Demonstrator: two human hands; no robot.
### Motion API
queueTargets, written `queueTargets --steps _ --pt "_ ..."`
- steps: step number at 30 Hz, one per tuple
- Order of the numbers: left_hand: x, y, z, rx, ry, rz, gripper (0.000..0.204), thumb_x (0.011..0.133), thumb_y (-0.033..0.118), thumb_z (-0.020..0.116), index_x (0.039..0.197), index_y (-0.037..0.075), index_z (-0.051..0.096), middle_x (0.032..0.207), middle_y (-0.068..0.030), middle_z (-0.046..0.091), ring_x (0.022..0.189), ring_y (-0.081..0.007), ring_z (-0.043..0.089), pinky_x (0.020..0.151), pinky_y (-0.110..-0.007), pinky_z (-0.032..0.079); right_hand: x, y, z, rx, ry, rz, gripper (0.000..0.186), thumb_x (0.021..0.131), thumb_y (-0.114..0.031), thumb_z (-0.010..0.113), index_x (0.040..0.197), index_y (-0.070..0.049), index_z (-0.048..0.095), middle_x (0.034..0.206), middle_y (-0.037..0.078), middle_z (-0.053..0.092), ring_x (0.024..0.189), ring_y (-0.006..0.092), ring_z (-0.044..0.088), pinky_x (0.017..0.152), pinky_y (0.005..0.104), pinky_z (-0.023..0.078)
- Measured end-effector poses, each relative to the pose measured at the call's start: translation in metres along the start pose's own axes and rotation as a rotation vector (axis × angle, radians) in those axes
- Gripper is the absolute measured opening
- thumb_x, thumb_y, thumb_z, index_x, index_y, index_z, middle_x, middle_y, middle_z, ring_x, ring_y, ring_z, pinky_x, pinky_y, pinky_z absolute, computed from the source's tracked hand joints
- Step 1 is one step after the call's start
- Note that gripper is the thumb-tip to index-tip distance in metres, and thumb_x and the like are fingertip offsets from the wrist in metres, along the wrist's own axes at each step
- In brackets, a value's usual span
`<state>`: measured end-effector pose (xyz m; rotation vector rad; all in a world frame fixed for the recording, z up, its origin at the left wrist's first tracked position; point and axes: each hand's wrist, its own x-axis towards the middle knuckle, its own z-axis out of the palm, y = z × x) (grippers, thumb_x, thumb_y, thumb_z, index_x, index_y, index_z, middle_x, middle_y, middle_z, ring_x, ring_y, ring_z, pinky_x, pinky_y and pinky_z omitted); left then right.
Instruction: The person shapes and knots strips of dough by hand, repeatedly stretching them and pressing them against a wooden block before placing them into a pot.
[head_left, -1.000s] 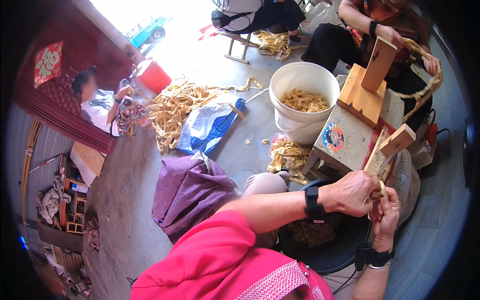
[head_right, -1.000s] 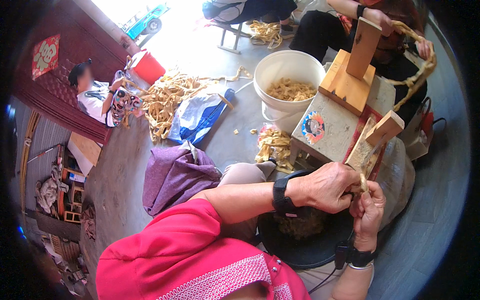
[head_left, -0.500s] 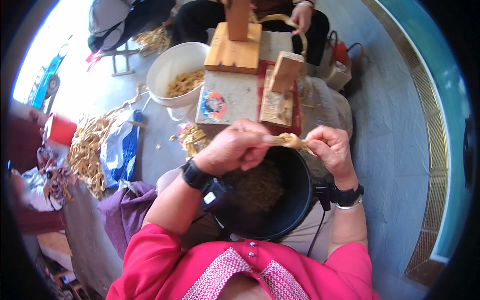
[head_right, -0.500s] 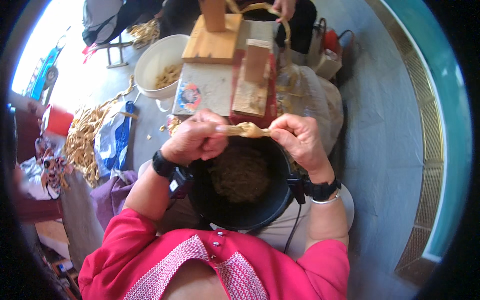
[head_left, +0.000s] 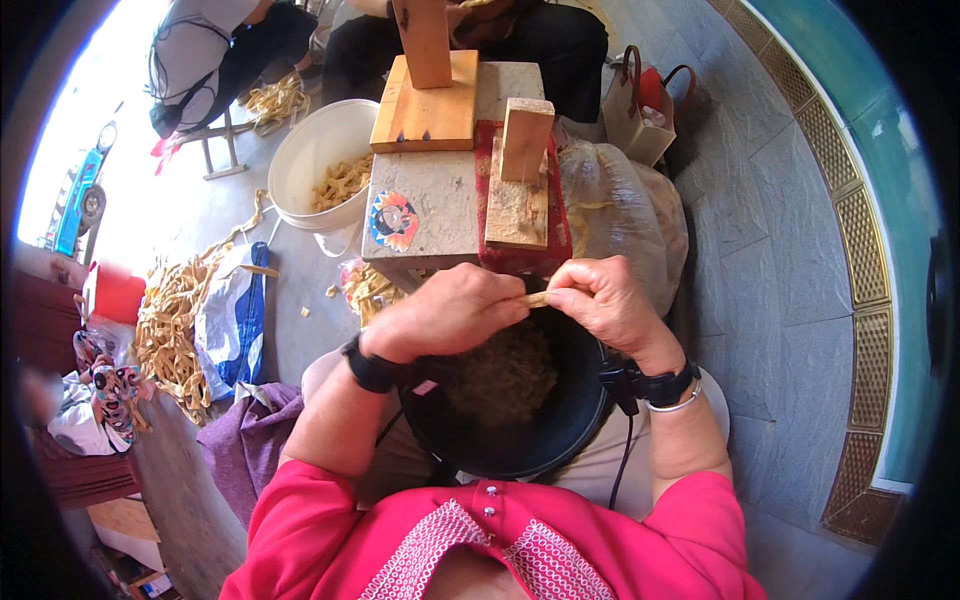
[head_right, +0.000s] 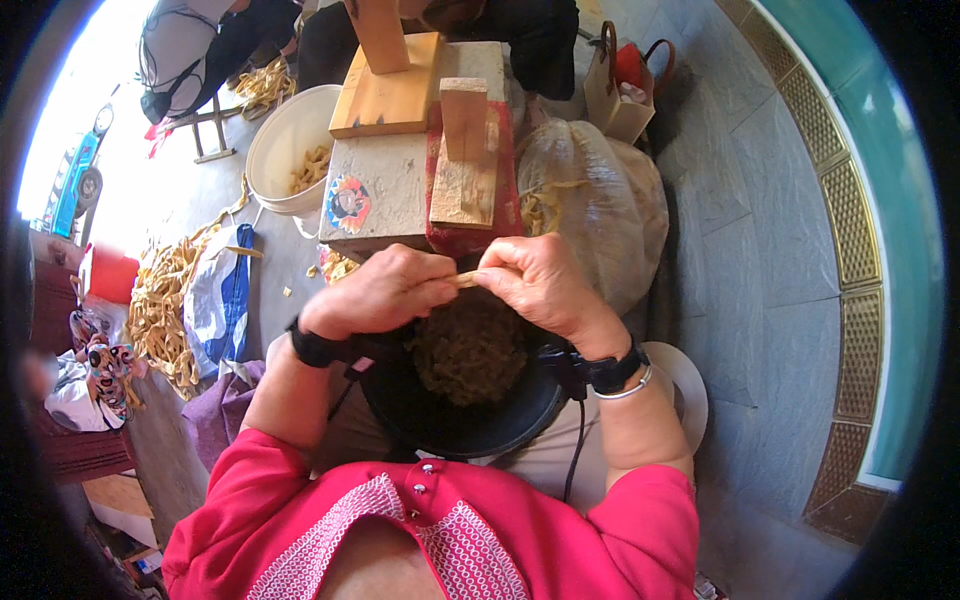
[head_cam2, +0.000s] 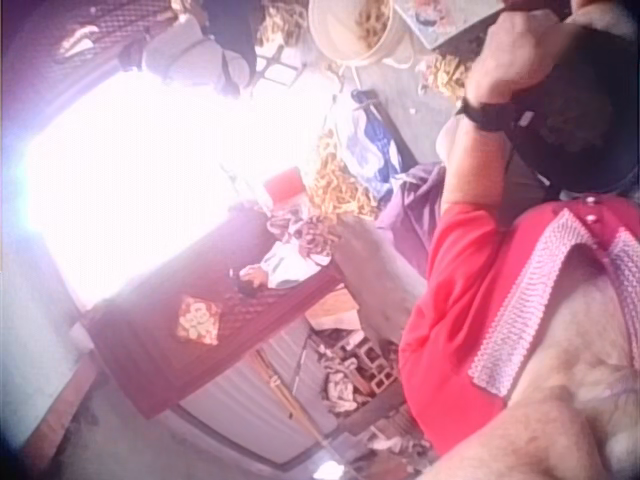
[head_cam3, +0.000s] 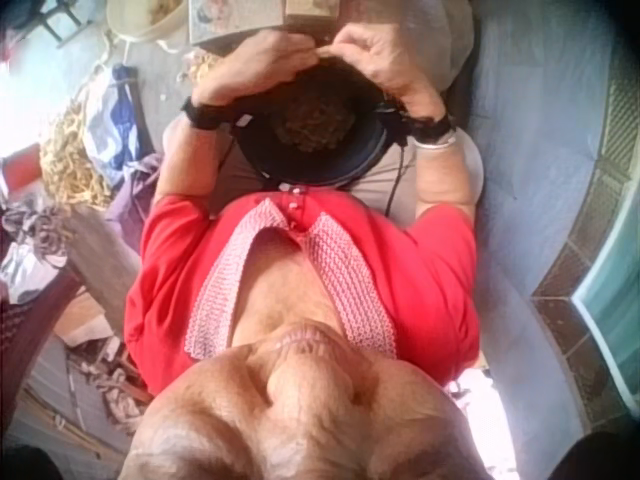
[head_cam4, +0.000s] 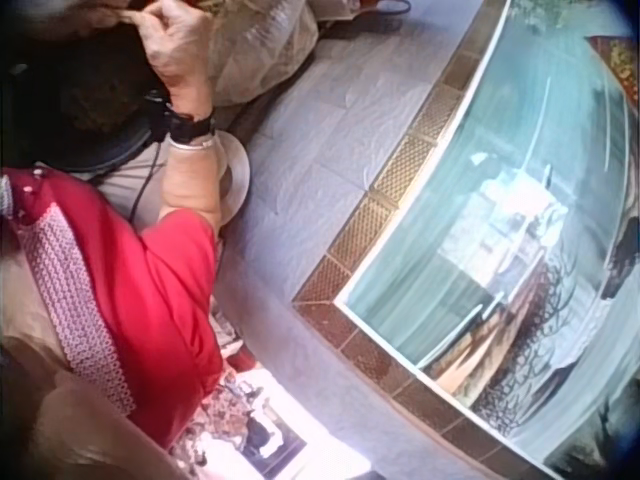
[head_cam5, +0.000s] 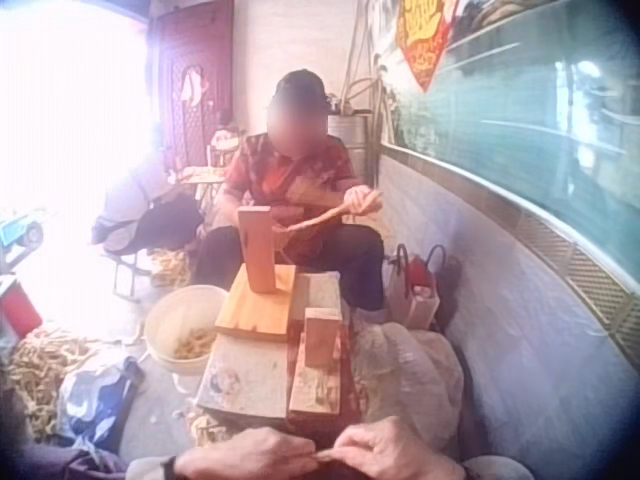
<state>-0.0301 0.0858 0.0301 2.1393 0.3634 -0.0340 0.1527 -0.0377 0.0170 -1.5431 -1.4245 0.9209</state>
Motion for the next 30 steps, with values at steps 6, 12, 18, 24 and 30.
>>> queueTargets --steps 6,12,18,24,30 --pt "0.013 -0.022 -0.011 0.149 0.306 0.165 0.017 0.088 0.019 0.057 0.086 0.002 0.061 0.068 -0.0136 0.06 0.062 -0.0268 0.06 0.061 -0.035 0.047 0.02 0.01 -0.009 -0.124 0.181 -0.074 0.013 0.083 -0.012 0.062 0.077 0.0 0.06 0.06 0.011 0.055 0.055 0.0126 0.051 0.054 0.0289 0.042" --pt "0.054 -0.031 -0.022 0.237 0.721 0.04 0.015 0.085 0.02 0.061 0.091 0.006 0.064 0.074 -0.0172 0.063 0.073 -0.0357 0.062 0.064 -0.04 0.047 0.072 0.031 -0.007 -0.178 0.489 -0.135 0.014 0.085 -0.016 0.061 0.081 -0.003 0.061 0.067 0.017 0.06 0.063 0.0319 0.062 0.057 0.0372 0.046" --pt "0.056 -0.037 -0.02 0.385 0.63 -0.039 0.019 0.086 0.025 0.059 0.085 0.007 0.063 0.071 -0.0172 0.062 0.072 -0.0372 0.061 0.061 -0.044 0.046 0.083 0.04 -0.002 -0.56 0.477 -0.087 0.016 0.081 -0.015 0.059 0.071 -0.003 0.057 0.072 0.022 0.06 0.072 0.0421 0.059 0.061 0.0484 0.047" --pt "0.022 -0.019 -0.002 0.467 0.49 -0.146 0.028 0.088 0.036 0.056 0.089 0.01 0.067 0.07 -0.0137 0.065 0.068 -0.0334 0.064 0.061 -0.042 0.049 0.064 0.049 -0.011 -0.42 0.536 -0.108 0.026 0.085 -0.022 0.06 0.067 -0.004 0.056 0.058 0.016 0.058 0.051 0.035 0.056 0.046 0.0397 0.045" --pt "0.026 -0.012 0.041 -0.834 0.464 0.042 0.044 0.099 0.037 0.041 0.117 -0.003 0.049 0.077 -0.0133 0.065 0.051 -0.0223 0.06 0.054 -0.028 0.052 0.034 0.012 0.036 1.156 -0.202 0.413 0.027 0.097 -0.03 0.05 0.085 -0.006 0.055 0.057 0.0 0.047 0.039 0.0092 0.038 0.035 0.0222 0.033"
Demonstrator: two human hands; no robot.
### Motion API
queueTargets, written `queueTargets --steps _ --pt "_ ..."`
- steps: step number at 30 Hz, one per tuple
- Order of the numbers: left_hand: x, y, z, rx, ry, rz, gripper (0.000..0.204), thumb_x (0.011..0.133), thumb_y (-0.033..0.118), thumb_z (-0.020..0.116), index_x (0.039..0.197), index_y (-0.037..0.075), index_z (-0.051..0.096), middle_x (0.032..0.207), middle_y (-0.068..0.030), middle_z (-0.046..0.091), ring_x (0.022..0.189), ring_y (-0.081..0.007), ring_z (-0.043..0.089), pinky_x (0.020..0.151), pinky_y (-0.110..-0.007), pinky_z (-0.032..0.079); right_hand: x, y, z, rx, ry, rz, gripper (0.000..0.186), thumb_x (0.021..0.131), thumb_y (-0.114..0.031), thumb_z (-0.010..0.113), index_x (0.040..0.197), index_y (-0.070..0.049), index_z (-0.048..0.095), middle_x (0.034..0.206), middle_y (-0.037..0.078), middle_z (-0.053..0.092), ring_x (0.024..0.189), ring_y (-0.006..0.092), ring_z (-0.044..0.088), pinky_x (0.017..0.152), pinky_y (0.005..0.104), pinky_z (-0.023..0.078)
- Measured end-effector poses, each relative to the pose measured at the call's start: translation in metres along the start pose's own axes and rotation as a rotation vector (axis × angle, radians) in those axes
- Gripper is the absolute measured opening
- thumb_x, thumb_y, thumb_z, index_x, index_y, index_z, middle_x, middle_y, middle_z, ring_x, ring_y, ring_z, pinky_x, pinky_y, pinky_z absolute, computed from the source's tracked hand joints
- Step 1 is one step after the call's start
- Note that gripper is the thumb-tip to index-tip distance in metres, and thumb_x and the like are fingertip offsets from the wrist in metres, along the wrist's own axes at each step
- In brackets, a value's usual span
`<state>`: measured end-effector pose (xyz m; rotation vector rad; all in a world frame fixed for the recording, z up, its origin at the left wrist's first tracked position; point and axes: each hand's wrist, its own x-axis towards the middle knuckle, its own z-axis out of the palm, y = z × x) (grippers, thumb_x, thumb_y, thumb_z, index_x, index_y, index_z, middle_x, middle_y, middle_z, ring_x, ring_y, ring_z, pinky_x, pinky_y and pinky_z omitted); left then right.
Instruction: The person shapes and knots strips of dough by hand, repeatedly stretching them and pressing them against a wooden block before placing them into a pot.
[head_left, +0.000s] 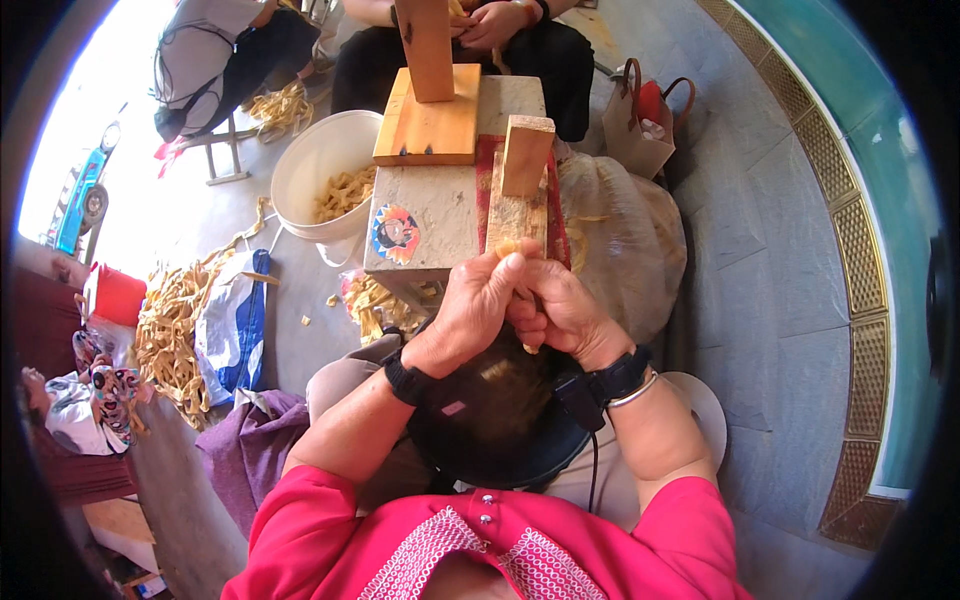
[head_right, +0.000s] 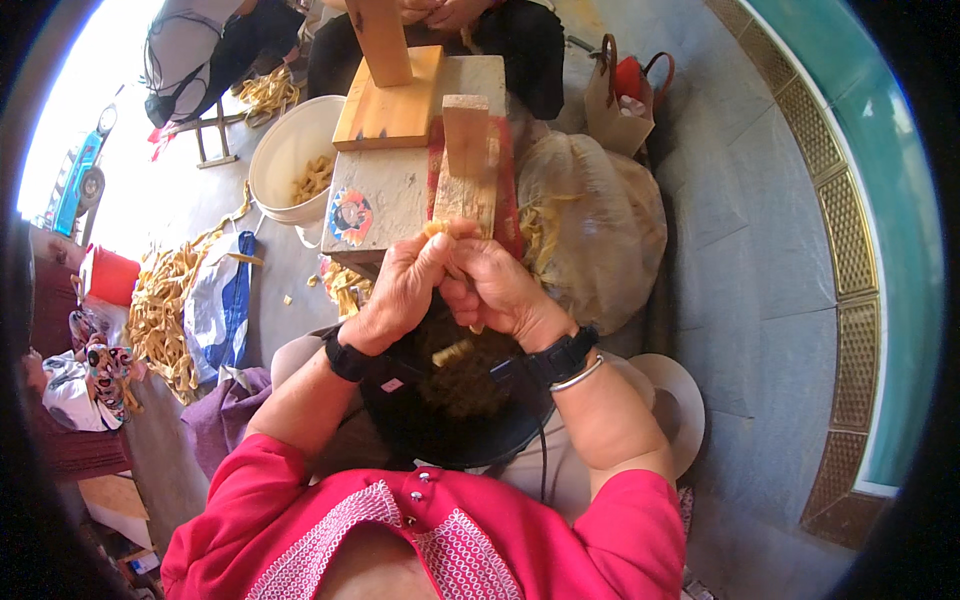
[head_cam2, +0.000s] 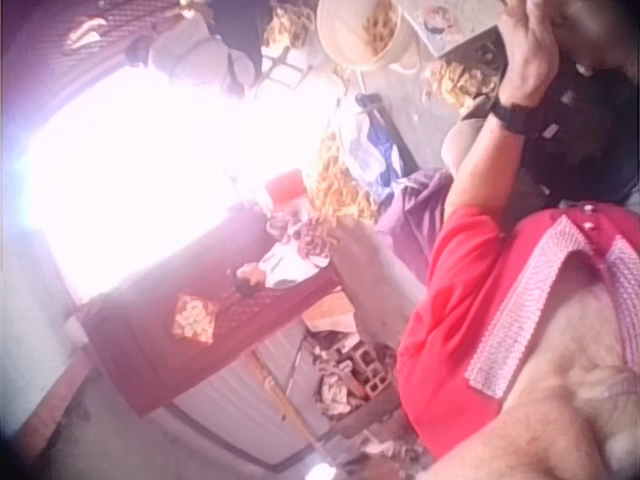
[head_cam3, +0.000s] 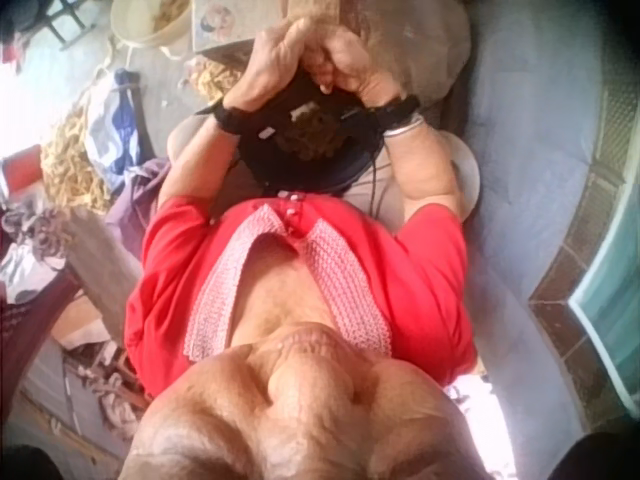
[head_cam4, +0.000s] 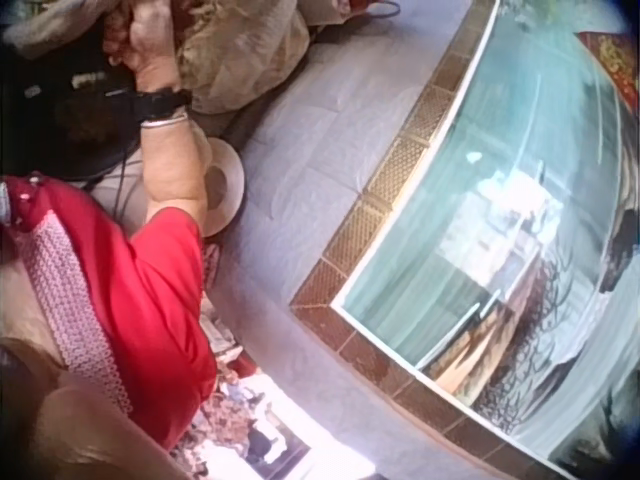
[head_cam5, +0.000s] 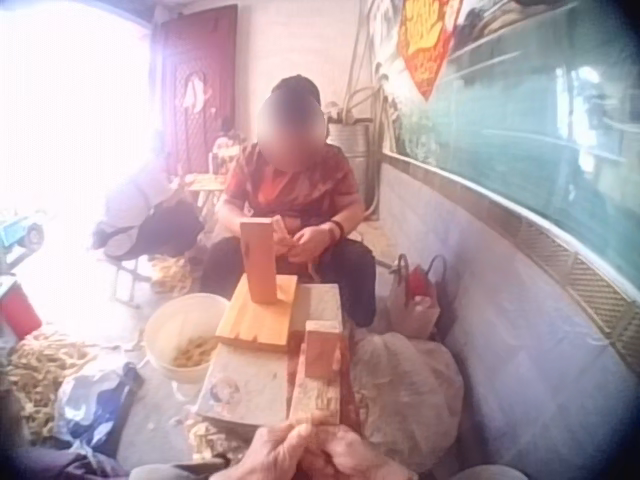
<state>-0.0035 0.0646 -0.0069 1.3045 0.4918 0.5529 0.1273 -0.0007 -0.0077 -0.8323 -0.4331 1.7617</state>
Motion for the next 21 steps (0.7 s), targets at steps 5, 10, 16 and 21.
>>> queueTargets --steps 5,10,16,21 --pt "0.009 0.027 -0.005 -0.634 0.337 0.077 0.031 0.099 0.035 0.039 0.083 0.009 0.046 0.064 -0.0025 0.049 0.053 -0.0151 0.049 0.043 -0.028 0.042 -0.002 0.008 0.008 -0.49 -0.015 -0.289 0.027 0.099 -0.025 0.047 0.089 -0.004 0.059 0.057 0.001 0.049 0.044 0.0081 0.044 0.043 0.0227 0.038" --pt "0.006 0.048 -0.027 -0.656 0.42 0.223 0.033 0.1 0.034 0.039 0.076 0.011 0.043 0.059 0.0049 0.028 0.048 -0.0066 0.026 0.044 -0.024 0.024 -0.018 -0.004 0.03 -0.575 -0.088 -0.159 0.03 0.099 -0.024 0.046 0.084 -0.001 0.058 0.056 -0.001 0.047 0.045 0.0063 0.042 0.042 0.0213 0.035" --pt "0.003 0.031 -0.029 0.436 0.489 0.993 0.037 0.099 0.028 0.042 0.074 0.003 0.05 0.065 -0.0018 0.049 0.052 -0.0096 0.039 0.049 -0.024 0.033 -0.031 0.003 0.038 0.073 -0.225 -0.145 0.024 0.095 -0.02 0.053 0.103 0.002 0.059 0.064 -0.002 0.05 0.051 0.0081 0.044 0.047 0.0232 0.037" --pt "-0.018 0.017 0.001 0.481 0.142 0.558 0.037 0.098 0.027 0.044 0.115 0.0 0.061 0.121 -0.0208 0.058 0.113 -0.0277 0.056 0.097 -0.036 0.041 -0.018 0.014 0.037 -0.941 0.304 -0.776 0.022 0.083 -0.005 0.065 0.103 -0.002 0.057 0.076 0.009 0.063 0.068 0.0187 0.062 0.062 0.0291 0.049"
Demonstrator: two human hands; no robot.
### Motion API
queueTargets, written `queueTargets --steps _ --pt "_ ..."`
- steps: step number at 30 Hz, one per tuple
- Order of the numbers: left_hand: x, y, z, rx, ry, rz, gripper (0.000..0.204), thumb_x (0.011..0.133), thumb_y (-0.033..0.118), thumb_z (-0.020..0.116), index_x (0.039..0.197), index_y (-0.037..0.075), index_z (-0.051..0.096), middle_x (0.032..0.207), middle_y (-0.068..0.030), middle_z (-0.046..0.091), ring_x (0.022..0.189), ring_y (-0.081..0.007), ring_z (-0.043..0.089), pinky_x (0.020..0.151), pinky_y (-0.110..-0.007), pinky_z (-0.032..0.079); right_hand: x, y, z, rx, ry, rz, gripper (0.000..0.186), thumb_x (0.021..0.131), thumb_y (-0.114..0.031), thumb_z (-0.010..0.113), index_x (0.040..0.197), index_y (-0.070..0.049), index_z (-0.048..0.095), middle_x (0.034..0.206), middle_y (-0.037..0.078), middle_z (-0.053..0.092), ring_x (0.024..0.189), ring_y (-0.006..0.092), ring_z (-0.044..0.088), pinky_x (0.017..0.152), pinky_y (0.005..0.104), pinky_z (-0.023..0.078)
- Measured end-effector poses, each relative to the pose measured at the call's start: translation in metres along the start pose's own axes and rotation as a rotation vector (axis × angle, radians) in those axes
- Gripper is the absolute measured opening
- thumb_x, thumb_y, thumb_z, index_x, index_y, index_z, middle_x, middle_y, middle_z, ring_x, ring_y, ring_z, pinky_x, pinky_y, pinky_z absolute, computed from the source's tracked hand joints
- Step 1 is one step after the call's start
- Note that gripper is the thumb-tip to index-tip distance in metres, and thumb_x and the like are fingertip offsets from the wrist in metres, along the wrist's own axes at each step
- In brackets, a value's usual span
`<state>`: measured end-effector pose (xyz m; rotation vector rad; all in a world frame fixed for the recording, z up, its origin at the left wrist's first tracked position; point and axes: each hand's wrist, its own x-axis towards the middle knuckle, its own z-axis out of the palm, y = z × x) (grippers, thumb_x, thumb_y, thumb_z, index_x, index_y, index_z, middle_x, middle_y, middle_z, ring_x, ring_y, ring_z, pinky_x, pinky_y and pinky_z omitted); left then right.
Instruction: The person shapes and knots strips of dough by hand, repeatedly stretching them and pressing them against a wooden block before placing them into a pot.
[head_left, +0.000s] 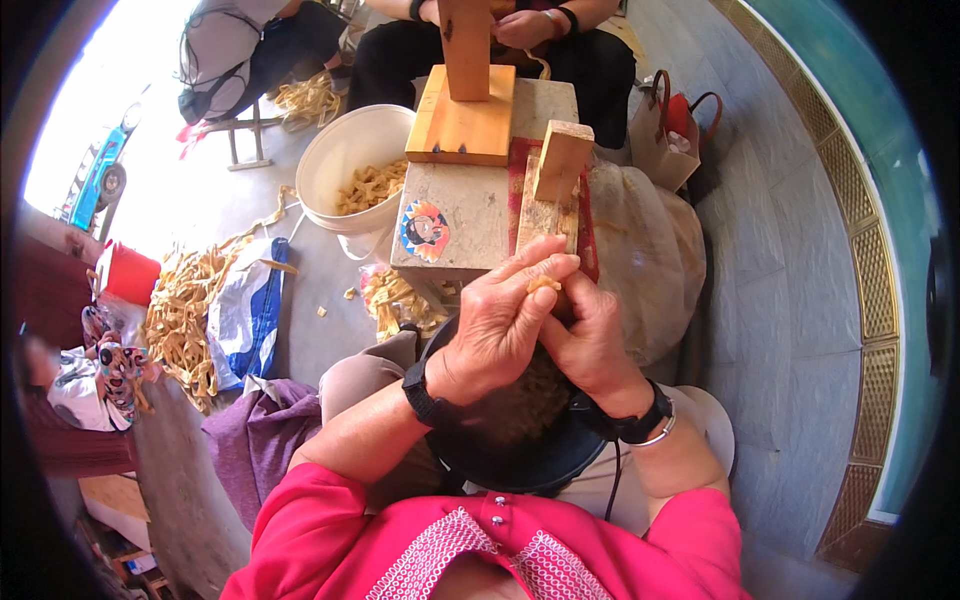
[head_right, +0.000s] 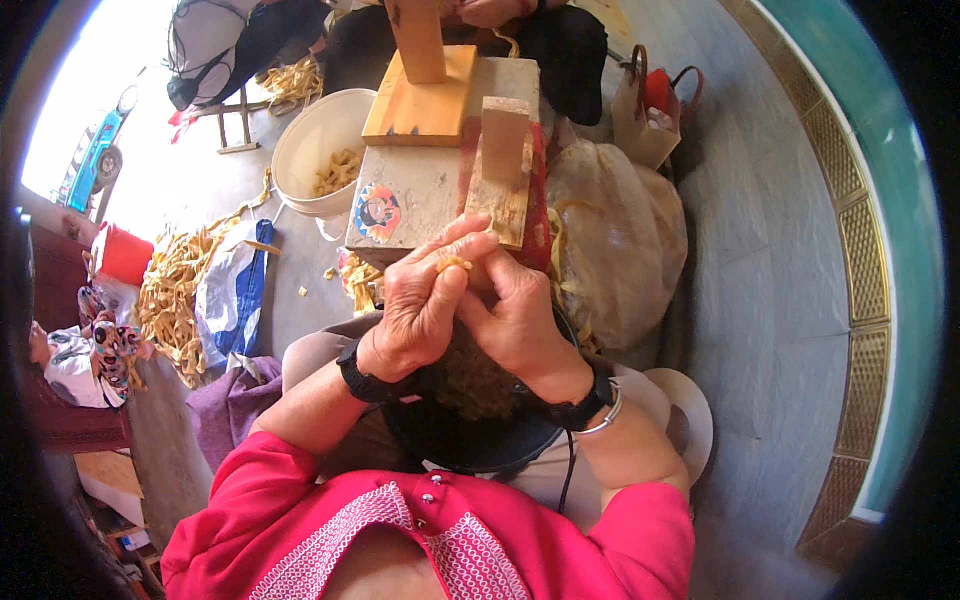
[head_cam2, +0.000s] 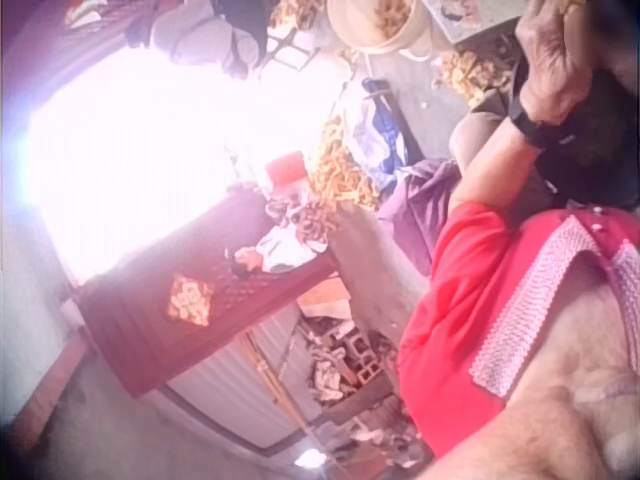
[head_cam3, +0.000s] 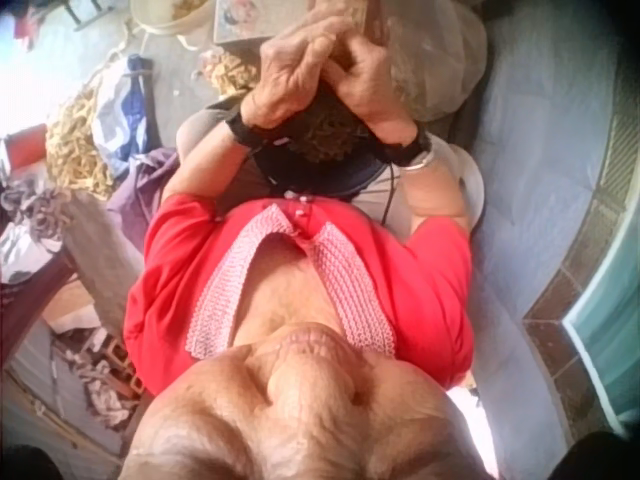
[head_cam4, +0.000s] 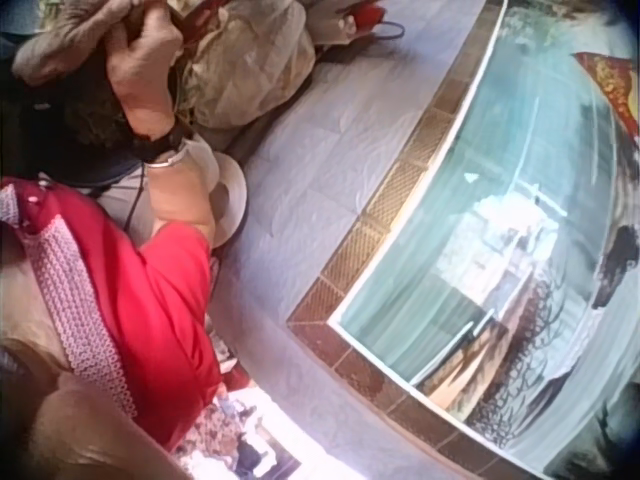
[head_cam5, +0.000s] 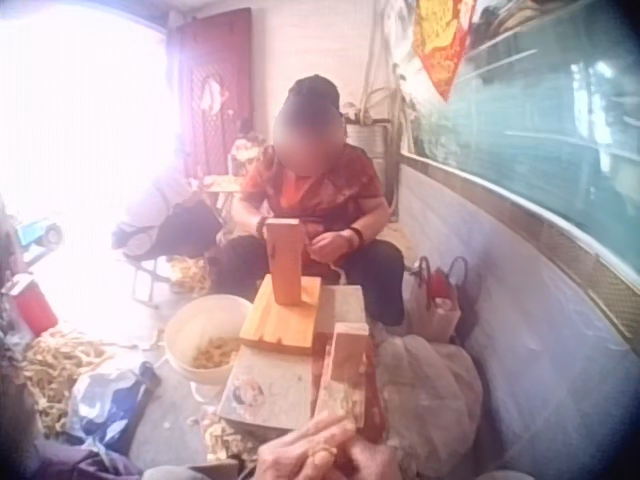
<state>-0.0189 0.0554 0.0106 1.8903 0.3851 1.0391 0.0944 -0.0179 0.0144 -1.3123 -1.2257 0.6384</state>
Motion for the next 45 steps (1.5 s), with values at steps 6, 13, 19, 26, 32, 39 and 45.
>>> queueTargets --steps 6,13,19,26,32,39,45 --pt "0.0 0.0 0.013 -0.318 0.011 -0.389 0.033 0.088 0.01 0.049 0.117 0.0 0.061 0.123 -0.0154 0.057 0.115 -0.0197 0.052 0.099 -0.03 0.036 0.0 0.02 -0.001 -0.396 0.138 -0.136 0.016 0.089 -0.015 0.059 0.101 -0.005 0.058 0.081 0.018 0.064 0.074 0.0357 0.065 0.061 0.0368 0.05" --pt "0.009 -0.012 -0.001 0.02 -0.145 -0.528 0.014 0.067 -0.002 0.05 0.078 -0.002 0.059 0.112 -0.0167 0.056 0.09 -0.0205 0.059 0.075 -0.029 0.047 0.004 0.024 -0.019 0.645 -0.028 0.582 0.023 0.088 -0.018 0.044 0.086 -0.002 0.061 0.067 0.004 0.057 0.049 0.0121 0.048 0.045 0.0265 0.039" --pt "0.007 -0.013 -0.004 0.133 -0.097 0.118 0.015 0.061 -0.009 0.044 0.072 0.0 0.05 0.094 -0.0173 0.061 0.078 -0.0269 0.063 0.068 -0.033 0.051 0.002 0.042 -0.031 1.131 -0.474 0.922 0.024 0.084 -0.027 0.041 0.07 -0.01 0.05 0.052 -0.002 0.032 0.042 0.0117 0.031 0.043 0.0298 0.031" --pt "0.005 -0.006 -0.006 0.105 -0.107 -0.263 0.003 0.075 -0.002 0.055 0.072 0.0 0.055 0.064 -0.0096 0.059 0.055 -0.0176 0.058 0.052 -0.03 0.047 0.012 0.022 -0.038 0.451 -0.345 0.579 0.011 0.078 -0.015 0.057 0.076 -0.005 0.054 0.059 -0.002 0.046 0.051 0.0062 0.041 0.048 0.0253 0.037" --pt "0.011 -0.014 -0.016 -0.581 -0.206 -0.781 0.021 0.085 0.013 0.066 0.072 -0.001 0.057 0.068 -0.0033 0.059 0.063 -0.0098 0.056 0.054 -0.025 0.045 0.003 0.008 -0.024 -0.035 -0.106 0.102 0.008 0.077 -0.003 0.059 0.084 0.002 0.06 0.067 0.0 0.059 0.065 0.0036 0.05 0.055 0.0231 0.043" --pt "0.01 0.002 -0.021 0.177 -0.261 -0.371 0.009 0.075 -0.004 0.057 0.083 0.0 0.055 0.079 -0.0043 0.055 0.075 -0.0097 0.055 0.06 -0.025 0.047 -0.001 0.044 -0.034 0.944 -0.419 0.641 0.015 0.081 -0.006 0.062 0.094 -0.002 0.067 0.076 0.006 0.066 0.047 0.0075 0.044 0.042 0.0231 0.036" --pt "0.007 0.004 -0.014 0.259 -0.046 -0.182 0.015 0.074 0.0 0.07 0.08 0.003 0.056 0.064 -0.0038 0.054 0.056 -0.0129 0.055 0.053 -0.026 0.045 -0.011 0.048 -0.03 1.497 -0.492 0.502 0.028 0.083 -0.006 0.06 0.11 -0.008 0.064 0.066 0.0 0.05 0.047 0.0073 0.033 0.043 0.0247 0.034"
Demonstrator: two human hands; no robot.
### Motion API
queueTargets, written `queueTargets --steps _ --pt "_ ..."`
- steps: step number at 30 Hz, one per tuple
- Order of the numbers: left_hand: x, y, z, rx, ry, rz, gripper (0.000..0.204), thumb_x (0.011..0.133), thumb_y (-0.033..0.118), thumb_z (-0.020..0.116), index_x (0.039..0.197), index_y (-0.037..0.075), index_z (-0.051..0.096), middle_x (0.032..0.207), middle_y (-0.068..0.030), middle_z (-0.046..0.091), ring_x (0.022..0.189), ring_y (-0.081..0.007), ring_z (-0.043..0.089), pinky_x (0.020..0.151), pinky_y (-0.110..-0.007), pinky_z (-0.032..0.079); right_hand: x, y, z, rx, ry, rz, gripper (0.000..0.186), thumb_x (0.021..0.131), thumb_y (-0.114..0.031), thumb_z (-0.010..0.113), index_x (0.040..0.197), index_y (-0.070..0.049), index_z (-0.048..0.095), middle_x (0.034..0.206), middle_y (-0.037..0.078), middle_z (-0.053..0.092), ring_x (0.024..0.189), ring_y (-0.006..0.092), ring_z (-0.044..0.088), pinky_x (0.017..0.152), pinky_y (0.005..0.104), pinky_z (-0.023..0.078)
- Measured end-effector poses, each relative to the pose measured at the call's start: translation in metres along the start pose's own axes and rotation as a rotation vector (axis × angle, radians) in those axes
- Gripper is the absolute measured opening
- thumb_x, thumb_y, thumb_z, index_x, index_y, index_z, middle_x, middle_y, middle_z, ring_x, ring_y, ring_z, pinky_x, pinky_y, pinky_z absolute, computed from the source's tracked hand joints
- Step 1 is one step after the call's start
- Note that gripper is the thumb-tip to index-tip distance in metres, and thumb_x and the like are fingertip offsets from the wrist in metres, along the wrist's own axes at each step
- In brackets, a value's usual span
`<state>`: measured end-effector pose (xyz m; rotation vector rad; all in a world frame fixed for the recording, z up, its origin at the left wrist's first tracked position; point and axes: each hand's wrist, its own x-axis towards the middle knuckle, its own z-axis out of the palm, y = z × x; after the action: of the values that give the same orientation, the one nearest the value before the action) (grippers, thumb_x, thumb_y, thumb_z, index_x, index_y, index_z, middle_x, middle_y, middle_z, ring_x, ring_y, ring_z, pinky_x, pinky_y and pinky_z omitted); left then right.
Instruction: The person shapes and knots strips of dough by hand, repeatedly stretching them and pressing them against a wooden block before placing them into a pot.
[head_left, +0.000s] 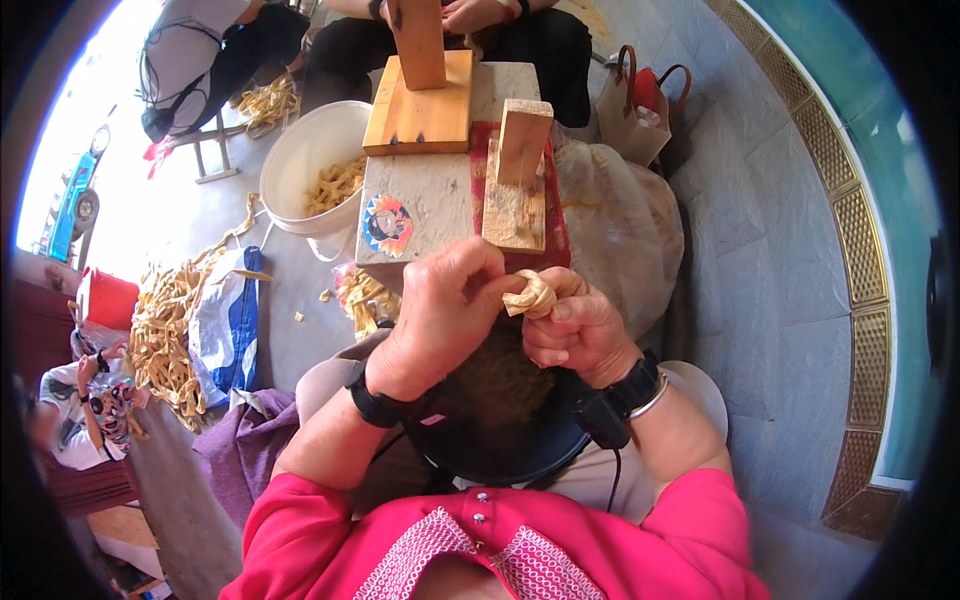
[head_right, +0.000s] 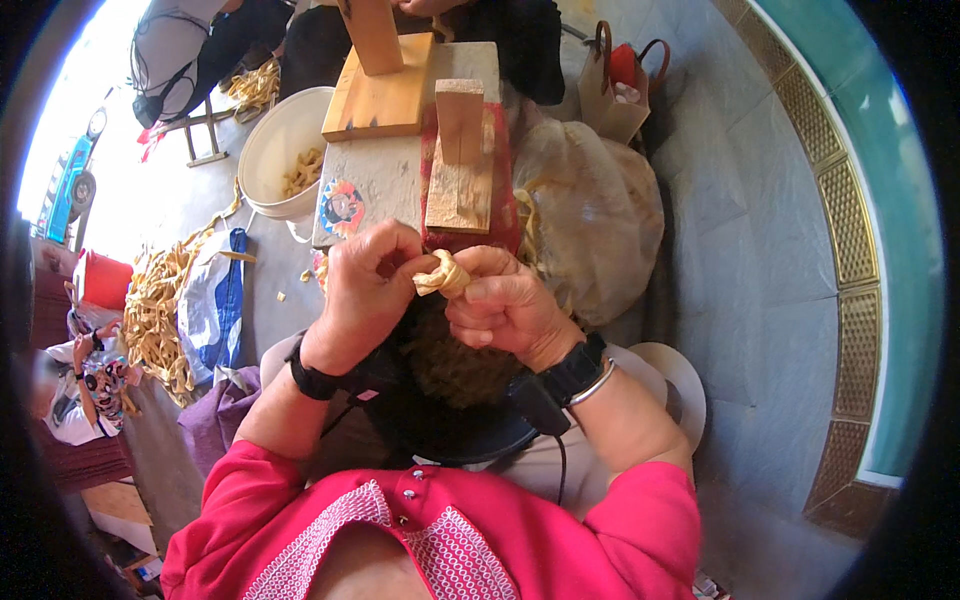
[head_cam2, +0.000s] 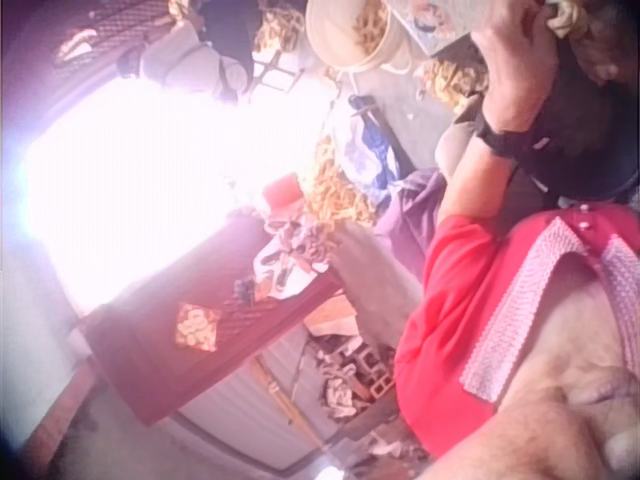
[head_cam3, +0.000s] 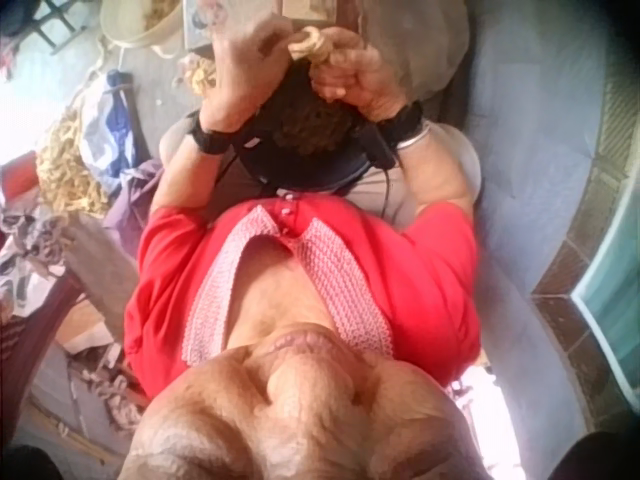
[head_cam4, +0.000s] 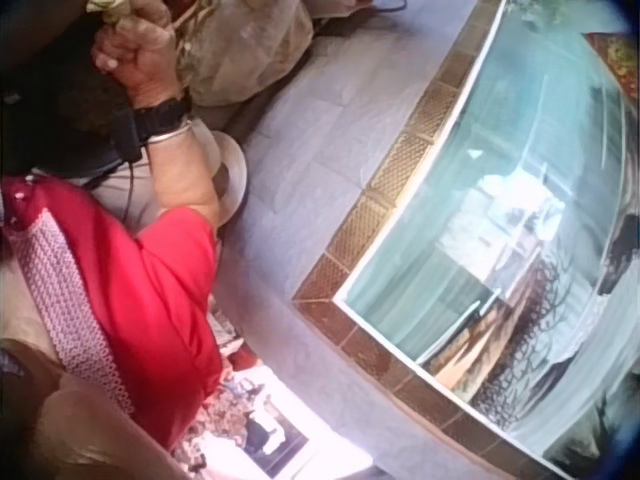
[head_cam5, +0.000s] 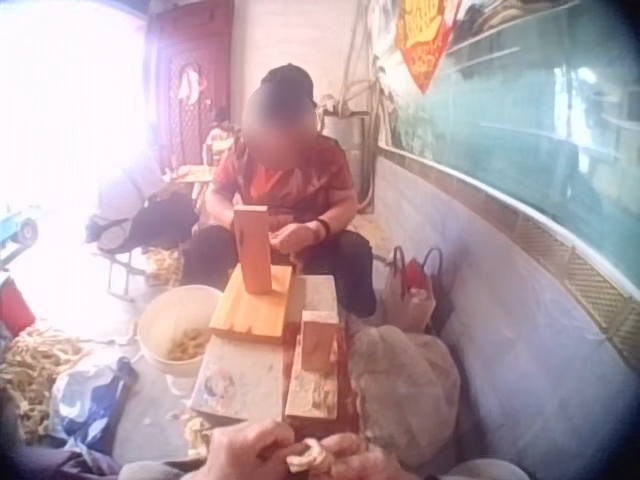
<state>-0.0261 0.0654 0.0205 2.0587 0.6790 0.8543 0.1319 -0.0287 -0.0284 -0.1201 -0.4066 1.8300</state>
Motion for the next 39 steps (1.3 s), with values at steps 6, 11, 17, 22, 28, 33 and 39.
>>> queueTargets --steps 6,11,17,22,28,33,39 --pt "0.002 0.005 -0.005 -0.003 -0.093 0.18 0.009 0.074 0.001 0.064 0.08 0.002 0.057 0.068 -0.0139 0.057 0.06 -0.0285 0.06 0.054 -0.034 0.047 0.002 0.0 0.012 -0.135 0.267 -0.103 0.026 0.084 -0.005 0.061 0.11 -0.007 0.064 0.068 -0.001 0.051 0.048 0.0067 0.034 0.044 0.0235 0.032" --pt "0.008 -0.001 -0.013 -0.136 -0.398 -0.114 0.02 0.088 0.013 0.06 0.074 -0.001 0.059 0.06 -0.0026 0.051 0.05 -0.016 0.051 0.047 -0.025 0.042 0.005 -0.007 0.024 -0.468 0.329 -0.072 0.011 0.088 -0.01 0.06 0.097 -0.005 0.062 0.067 -0.005 0.048 0.052 0.0032 0.037 0.045 0.0192 0.028" --pt "0.005 -0.001 -0.031 -1.192 -0.433 -0.591 0.035 0.093 0.022 0.053 0.062 0.005 0.052 0.047 0.0016 0.036 0.036 -0.0106 0.037 0.035 -0.025 0.028 -0.01 -0.035 0.039 -1.298 0.424 -0.264 0.011 0.086 -0.013 0.064 0.083 -0.002 0.065 0.064 -0.005 0.054 0.058 0.0028 0.045 0.052 0.0186 0.035" --pt "0.011 -0.001 -0.033 -0.5 -0.526 -0.318 0.038 0.093 0.028 0.057 0.064 0.004 0.058 0.051 0.0014 0.05 0.041 -0.0052 0.042 0.039 -0.022 0.032 -0.022 -0.047 0.029 -1.246 0.496 -0.199 0.01 0.084 -0.008 0.065 0.078 0.0 0.065 0.064 -0.003 0.057 0.06 0.0033 0.047 0.053 0.021 0.037" --pt "0.005 0.004 -0.019 0.222 -0.388 0.049 0.032 0.081 0.029 0.068 0.101 0.005 0.062 0.078 -0.0159 0.065 0.074 -0.0317 0.065 0.066 -0.039 0.05 -0.003 -0.03 0.022 -1.452 0.441 -0.223 0.012 0.087 -0.009 0.063 0.078 -0.001 0.064 0.065 -0.006 0.052 0.058 0.001 0.042 0.051 0.0189 0.033" --pt "0.021 -0.003 -0.019 0.333 -0.347 0.048 0.017 0.084 0.017 0.062 0.095 0.004 0.062 0.074 -0.0174 0.063 0.07 -0.0368 0.062 0.062 -0.04 0.049 0.007 -0.045 0.026 -1.78 0.475 -0.196 0.01 0.083 -0.011 0.064 0.077 -0.002 0.063 0.063 0.01 0.06 0.056 0.0151 0.056 0.055 0.0287 0.044" --pt "0.055 -0.033 0.0 0.387 -0.031 0.015 0.021 0.084 0.023 0.064 0.1 0.01 0.062 0.08 -0.0159 0.066 0.077 -0.0353 0.064 0.065 -0.04 0.049 0.041 -0.067 0.007 -1.983 0.585 -0.527 0.01 0.084 -0.011 0.06 0.08 -0.002 0.059 0.071 0.021 0.059 0.069 0.0396 0.059 0.058 0.0389 0.046"
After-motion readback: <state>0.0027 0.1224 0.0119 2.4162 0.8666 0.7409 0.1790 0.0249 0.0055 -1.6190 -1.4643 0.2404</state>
